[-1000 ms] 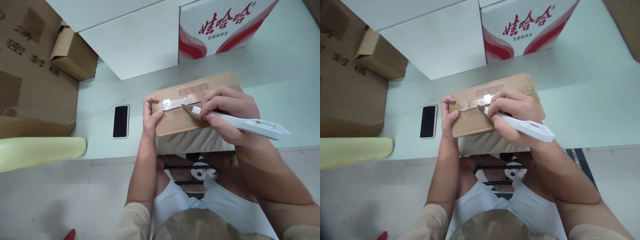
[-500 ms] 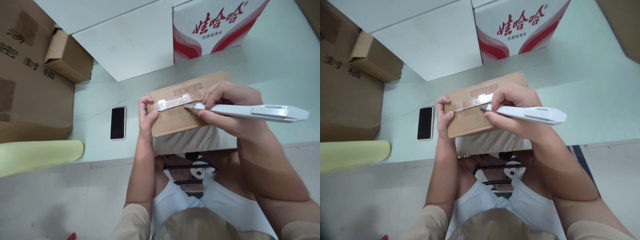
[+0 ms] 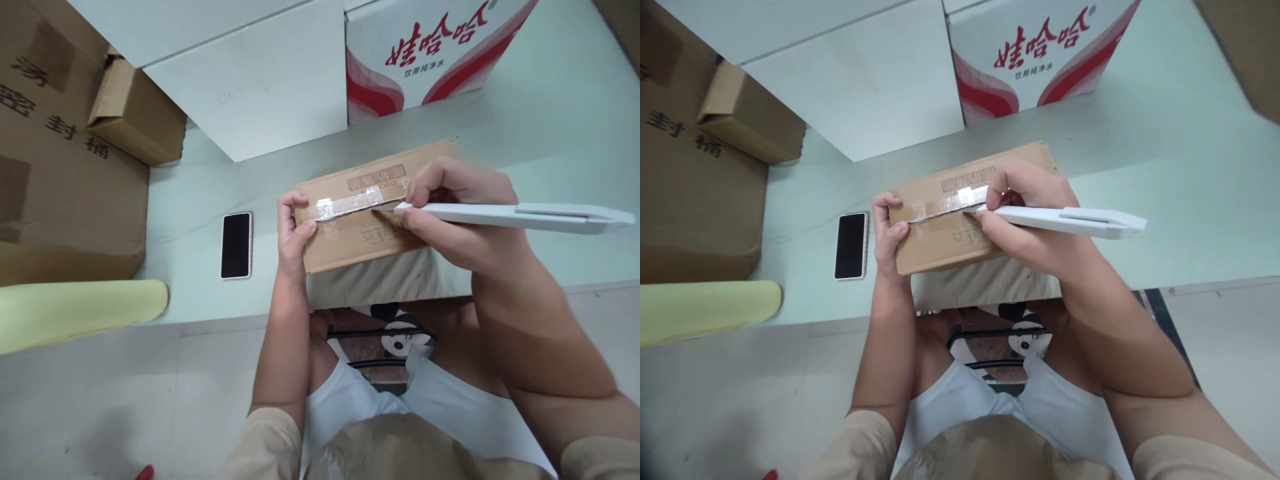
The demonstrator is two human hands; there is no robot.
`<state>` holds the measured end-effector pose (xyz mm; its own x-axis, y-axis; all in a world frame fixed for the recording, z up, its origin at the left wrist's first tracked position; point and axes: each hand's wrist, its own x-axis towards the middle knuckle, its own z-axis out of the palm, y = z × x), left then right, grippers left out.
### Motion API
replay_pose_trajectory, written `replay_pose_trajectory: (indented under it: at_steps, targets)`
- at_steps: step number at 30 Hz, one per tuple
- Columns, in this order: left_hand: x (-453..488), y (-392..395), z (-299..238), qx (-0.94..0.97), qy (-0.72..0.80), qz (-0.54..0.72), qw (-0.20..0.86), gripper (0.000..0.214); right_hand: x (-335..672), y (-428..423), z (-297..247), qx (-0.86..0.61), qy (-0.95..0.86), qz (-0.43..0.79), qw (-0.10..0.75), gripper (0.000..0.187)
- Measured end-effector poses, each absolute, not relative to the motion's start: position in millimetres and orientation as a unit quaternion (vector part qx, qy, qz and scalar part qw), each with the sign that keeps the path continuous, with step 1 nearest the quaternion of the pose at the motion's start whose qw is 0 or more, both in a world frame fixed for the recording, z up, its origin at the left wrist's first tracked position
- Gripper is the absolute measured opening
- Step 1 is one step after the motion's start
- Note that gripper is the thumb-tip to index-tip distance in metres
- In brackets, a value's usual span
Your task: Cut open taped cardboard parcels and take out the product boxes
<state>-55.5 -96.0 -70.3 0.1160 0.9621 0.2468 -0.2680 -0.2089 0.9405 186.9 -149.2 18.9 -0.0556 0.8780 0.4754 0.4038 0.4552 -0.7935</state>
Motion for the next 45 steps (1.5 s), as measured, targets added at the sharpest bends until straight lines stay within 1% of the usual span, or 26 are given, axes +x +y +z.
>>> replay_pose_trajectory:
  at_steps: [3,7,11,21,25,27,30,35,38,40,45]
  targets:
    - [-55.3,-95.6,-70.4,0.510,0.315,0.582,0.549,0.051,186.3,-148.9,17.3,-0.466,-0.689,0.237,0.502,0.021]
    - [-54.8,-95.4,-69.3,0.498,0.325,0.588,0.548,0.055,181.7,-150.2,17.9,-0.467,-0.691,0.213,0.509,0.018]
    - [-55.5,-94.6,-69.8,0.496,0.326,0.586,0.551,0.055,177.7,-151.2,20.1,-0.453,-0.683,0.193,0.539,0.018]
    - [-55.3,-94.5,-70.4,0.494,0.309,0.588,0.561,0.050,178.8,-147.3,13.1,-0.418,-0.625,0.190,0.631,0.019]
    - [-55.3,-94.8,-69.1,0.492,0.317,0.593,0.552,0.051,189.3,-149.3,14.4,-0.412,-0.614,0.240,0.629,0.018]
    - [-55.7,-94.9,-68.9,0.495,0.324,0.590,0.548,0.052,198.6,-149.0,15.9,-0.427,-0.605,0.230,0.632,0.018]
    - [-56.1,-94.6,-68.5,0.491,0.324,0.590,0.553,0.053,211.5,-144.7,15.7,-0.441,-0.578,0.192,0.659,0.018]
    - [-53.7,-93.6,-67.4,0.464,0.308,0.607,0.567,0.049,216.7,-140.6,12.6,-0.409,-0.567,0.215,0.682,0.020]
    - [-51.6,-93.6,-67.7,0.468,0.293,0.609,0.569,0.049,212.6,-145.9,13.1,-0.369,-0.581,0.251,0.681,0.018]
    - [-50.9,-93.9,-68.1,0.473,0.295,0.611,0.562,0.050,209.2,-150.5,13.4,-0.352,-0.598,0.276,0.665,0.016]
    - [-50.1,-94.1,-67.9,0.483,0.308,0.620,0.535,0.052,203.2,-156.2,13.9,-0.389,-0.636,0.298,0.596,0.016]
